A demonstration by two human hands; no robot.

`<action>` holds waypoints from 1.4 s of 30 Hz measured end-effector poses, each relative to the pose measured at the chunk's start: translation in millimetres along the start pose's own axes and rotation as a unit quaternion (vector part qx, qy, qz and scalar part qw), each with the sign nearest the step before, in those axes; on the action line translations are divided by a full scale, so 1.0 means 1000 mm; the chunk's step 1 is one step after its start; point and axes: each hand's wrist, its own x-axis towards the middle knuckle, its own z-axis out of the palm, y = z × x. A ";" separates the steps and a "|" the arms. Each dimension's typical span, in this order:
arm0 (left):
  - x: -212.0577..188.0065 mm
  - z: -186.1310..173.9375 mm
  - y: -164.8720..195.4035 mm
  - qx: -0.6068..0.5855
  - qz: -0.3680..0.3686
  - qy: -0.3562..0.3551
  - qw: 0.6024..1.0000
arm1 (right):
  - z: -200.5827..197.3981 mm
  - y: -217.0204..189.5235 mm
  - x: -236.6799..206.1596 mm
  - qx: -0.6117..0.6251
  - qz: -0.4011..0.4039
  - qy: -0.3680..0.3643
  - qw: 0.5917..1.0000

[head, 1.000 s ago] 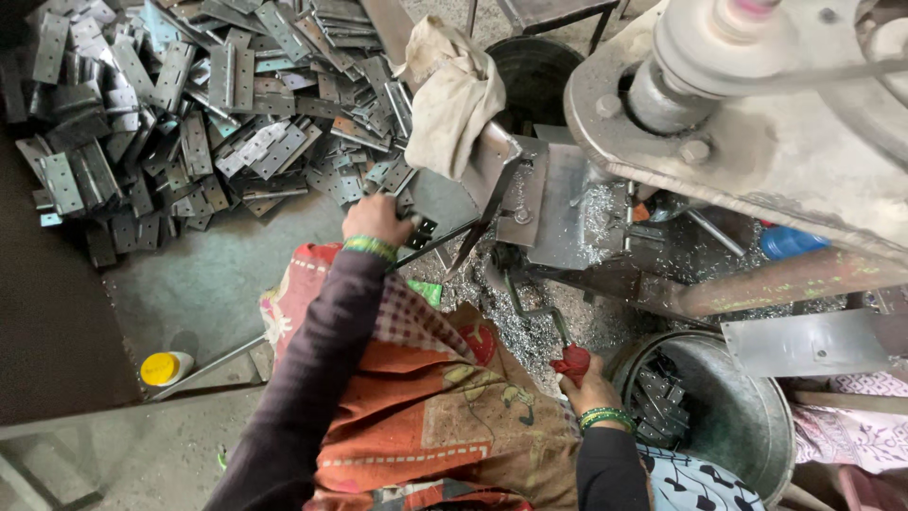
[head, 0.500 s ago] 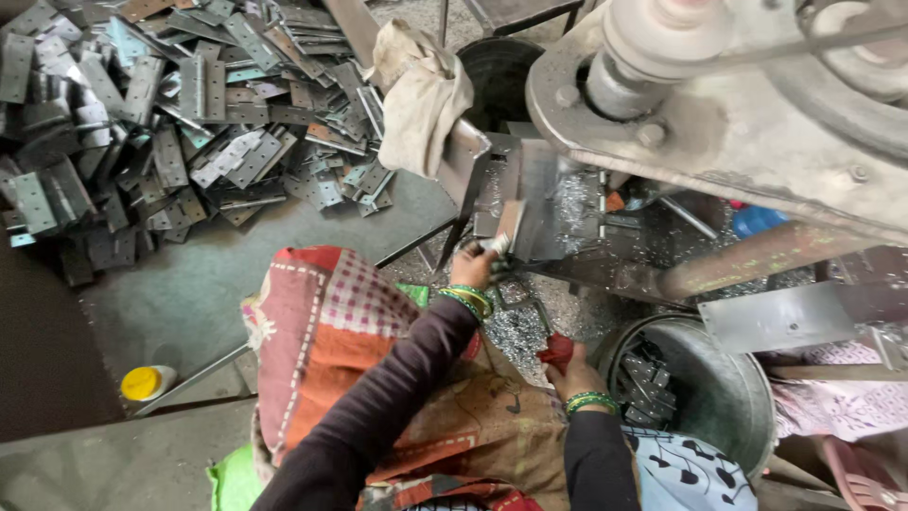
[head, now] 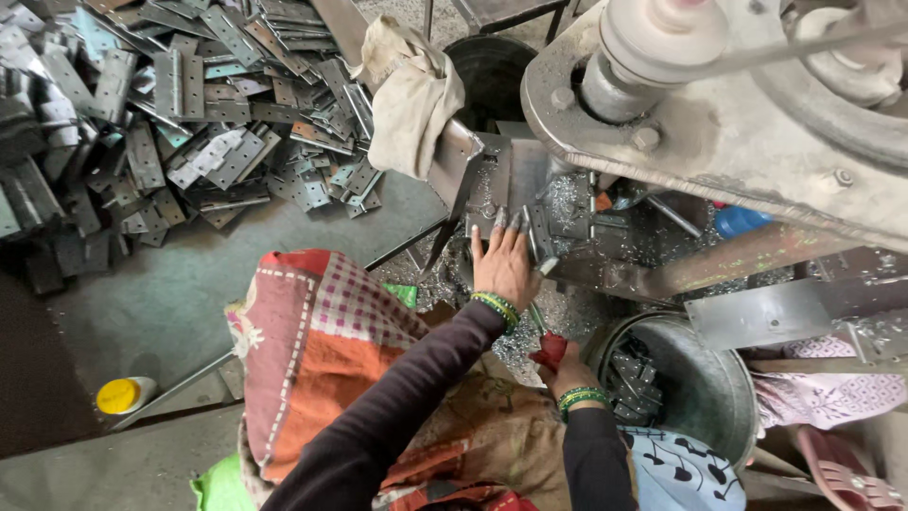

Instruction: The person repeatedly picks up small metal plates from a bin, places them into a manual punching machine, and operates the lever to punch holes. The finished plates are dropped into a metal bucket below.

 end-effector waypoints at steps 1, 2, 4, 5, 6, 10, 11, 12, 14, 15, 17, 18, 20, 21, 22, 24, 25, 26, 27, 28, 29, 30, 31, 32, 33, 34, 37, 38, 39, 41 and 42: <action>0.004 0.001 0.001 0.024 0.007 -0.011 1.000 | -0.012 -0.007 -0.005 -0.036 0.018 0.002 0.999; 0.008 0.002 -0.001 0.048 0.010 -0.022 0.999 | -0.025 -0.013 -0.010 -0.072 0.035 0.000 0.997; 0.013 0.007 -0.004 0.058 0.002 -0.046 0.997 | -0.046 -0.022 -0.016 -0.122 0.046 0.008 0.991; 0.016 0.009 -0.005 0.044 -0.009 -0.054 0.997 | -0.052 -0.023 -0.017 -0.134 0.040 0.021 0.990; 0.018 0.012 -0.007 0.032 -0.021 -0.065 0.997 | -0.054 -0.022 -0.016 -0.146 0.033 0.030 0.988; 0.022 0.022 -0.013 0.011 -0.014 -0.056 0.998 | -0.014 0.001 0.005 -0.076 0.044 -0.002 0.996; 0.022 0.024 -0.016 0.015 -0.006 -0.044 0.999 | 0.003 0.008 0.013 -0.029 0.030 0.000 0.999; 0.022 0.024 -0.019 0.019 0.002 -0.031 0.999 | 0.021 0.014 0.022 0.009 0.008 0.003 1.000; 0.021 0.024 -0.024 0.063 0.023 -0.012 0.998 | 0.045 0.021 0.034 0.041 0.014 -0.015 0.999; 0.020 0.023 -0.026 0.088 0.034 0.000 0.996 | 0.047 0.020 0.035 0.048 0.034 -0.037 0.998; 0.020 0.022 -0.029 0.053 0.029 -0.009 0.998 | 0.041 0.020 0.033 0.007 -0.009 -0.027 1.000; 0.020 0.022 -0.029 0.030 0.029 -0.015 0.999 | 0.028 0.016 0.026 -0.017 -0.025 -0.019 0.999; 0.022 0.022 -0.027 0.027 0.023 -0.007 0.999 | -0.010 0.003 0.008 -0.097 0.005 -0.006 0.995; 0.023 0.023 -0.026 0.027 0.020 -0.009 0.999 | -0.027 -0.005 -0.002 -0.134 0.023 -0.004 0.991; 0.025 0.024 -0.024 0.035 0.019 -0.013 0.999 | -0.043 -0.012 -0.010 -0.144 0.034 -0.003 0.989; 0.031 0.026 -0.023 0.056 0.014 -0.010 0.998 | -0.061 -0.025 -0.014 -0.165 0.046 0.007 0.985; 0.034 0.028 -0.022 0.056 0.007 -0.018 0.998 | -0.061 -0.027 -0.014 -0.154 0.060 -0.006 0.986; 0.036 0.029 -0.023 0.054 0.001 -0.029 0.998 | -0.055 -0.026 -0.010 -0.138 0.069 -0.013 0.988; 0.037 0.031 -0.022 0.051 -0.005 -0.041 0.998 | -0.044 -0.023 -0.005 -0.116 0.070 -0.017 0.991; 0.038 0.033 -0.022 0.053 0.001 -0.025 0.998 | -0.028 -0.015 0.001 -0.076 0.062 -0.012 0.995; 0.037 0.035 -0.023 0.054 0.006 -0.007 0.999 | -0.011 -0.006 0.008 -0.036 0.049 -0.004 0.998; 0.035 0.036 -0.023 0.055 0.011 0.010 0.998 | 0.008 0.004 0.014 -0.006 0.032 0.000 0.999; 0.033 0.037 -0.024 0.059 0.023 0.034 0.997 | 0.024 0.013 0.020 0.000 0.020 0.008 1.000; 0.030 0.038 -0.023 0.065 0.034 0.059 0.996 | 0.037 0.021 0.024 0.003 0.013 0.015 1.000; 0.028 0.037 -0.025 0.073 0.039 0.087 0.993 | 0.044 0.024 0.029 -0.009 0.002 0.025 1.000; 0.024 0.036 -0.028 0.063 0.029 0.070 0.995 | 0.045 0.024 0.030 -0.006 0.003 0.007 1.000; 0.021 0.033 -0.028 0.050 0.041 0.047 0.997 | 0.021 0.013 0.025 -0.012 0.017 -0.007 1.000; 0.021 0.032 -0.027 0.063 0.041 0.055 0.996 | 0.007 0.005 0.018 -0.036 0.015 -0.005 0.999; 0.020 0.032 -0.027 0.076 0.039 0.058 0.995 | -0.010 -0.003 0.011 -0.061 0.020 -0.004 0.998; 0.021 0.032 -0.025 0.094 0.039 0.009 0.995 | -0.039 -0.018 -0.003 -0.109 0.033 0.001 0.994; 0.021 0.033 -0.024 0.103 0.045 -0.013 0.994 | -0.049 -0.023 -0.009 -0.125 0.035 0.011 0.991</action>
